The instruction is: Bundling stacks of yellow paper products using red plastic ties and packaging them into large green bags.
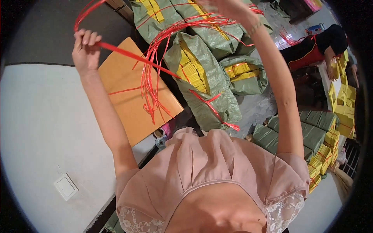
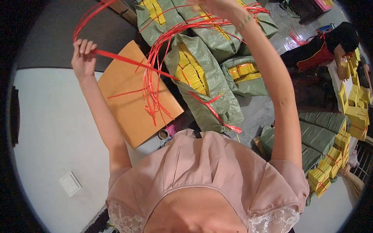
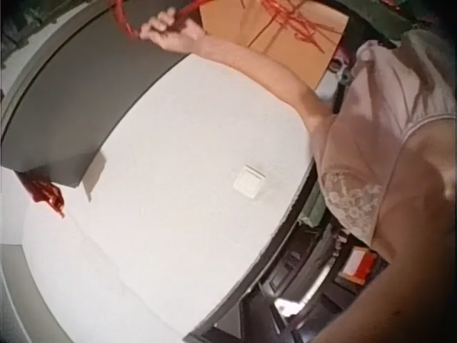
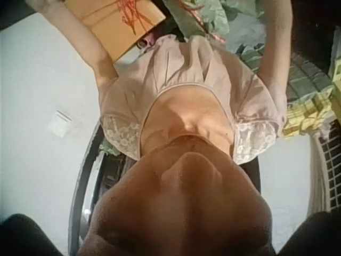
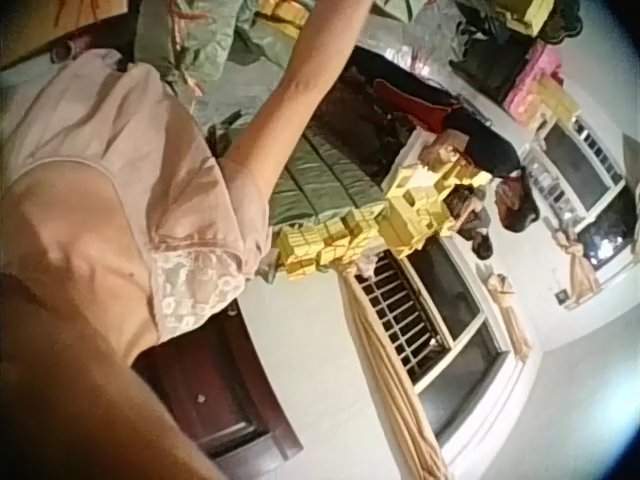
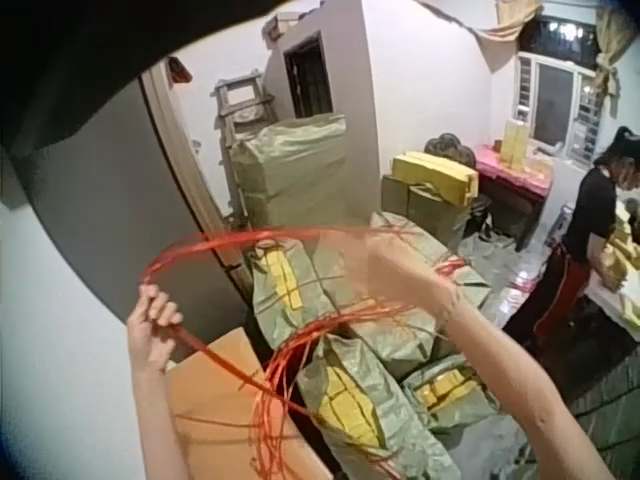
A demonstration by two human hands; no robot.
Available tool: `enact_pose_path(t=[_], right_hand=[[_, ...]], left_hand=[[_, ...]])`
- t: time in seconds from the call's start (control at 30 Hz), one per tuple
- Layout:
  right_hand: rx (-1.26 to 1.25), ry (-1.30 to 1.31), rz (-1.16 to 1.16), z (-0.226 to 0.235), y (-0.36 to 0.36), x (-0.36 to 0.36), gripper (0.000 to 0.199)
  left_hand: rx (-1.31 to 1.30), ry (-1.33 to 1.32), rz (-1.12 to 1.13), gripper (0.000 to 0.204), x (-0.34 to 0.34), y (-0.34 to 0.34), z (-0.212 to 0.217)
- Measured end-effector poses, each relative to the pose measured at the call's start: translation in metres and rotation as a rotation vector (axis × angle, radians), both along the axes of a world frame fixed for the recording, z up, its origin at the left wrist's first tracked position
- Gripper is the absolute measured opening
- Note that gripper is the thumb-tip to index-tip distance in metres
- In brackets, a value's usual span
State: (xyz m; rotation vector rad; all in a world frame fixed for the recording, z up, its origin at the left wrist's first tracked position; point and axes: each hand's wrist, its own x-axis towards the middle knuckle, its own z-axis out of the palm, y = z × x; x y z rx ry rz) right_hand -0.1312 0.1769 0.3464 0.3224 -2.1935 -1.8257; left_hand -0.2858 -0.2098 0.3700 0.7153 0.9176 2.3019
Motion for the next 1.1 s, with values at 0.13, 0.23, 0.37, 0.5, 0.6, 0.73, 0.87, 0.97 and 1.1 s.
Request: enact_pose_path(t=[0.13, 0.23, 0.37, 0.5, 0.6, 0.73, 0.87, 0.97, 1.1], right_hand=[[-3.113, -0.403, -0.245, -0.156, -0.027, 0.051, 0.024], [-2.786, -0.172, -0.463, -0.260, -0.048, 0.098, 0.030], [-2.323, 0.110, -0.480, -0.304, -0.096, 0.132, 0.045], [-2.073, 0.169, -0.532, -0.277, -0.127, 0.118, 0.058], [-1.940, 0.174, -0.594, -0.282, -0.133, 0.105, 0.063], [-1.926, 0.204, -0.606, -0.295, -0.132, 0.101, 0.050], [-1.984, 0.260, -0.577, -0.313, -0.129, 0.107, 0.032], [-2.154, 0.358, -0.483, -0.305, -0.134, 0.108, 0.017], [-2.234, 0.456, -0.491, -0.294, -0.137, 0.111, 0.010]], left_hand=[[0.050, -0.039, 0.320, 0.018, -0.038, -0.068, -0.035], [-0.018, -0.096, 0.508, 0.016, -0.066, -0.124, -0.052], [-0.306, -0.081, 1.038, 0.019, -0.069, -0.183, -0.069], [-0.794, 0.157, 1.684, 0.026, -0.039, -0.125, -0.068], [-1.283, 0.841, 1.638, 0.031, -0.037, -0.089, -0.109], [-1.199, 0.808, 1.023, 0.034, -0.011, -0.014, -0.174], [-1.096, 0.063, 0.171, 0.021, 0.068, 0.068, -0.246], [-1.008, -0.346, -0.168, 0.026, 0.126, 0.106, -0.297], [-1.046, -0.499, -0.274, 0.033, 0.151, 0.155, -0.310]])
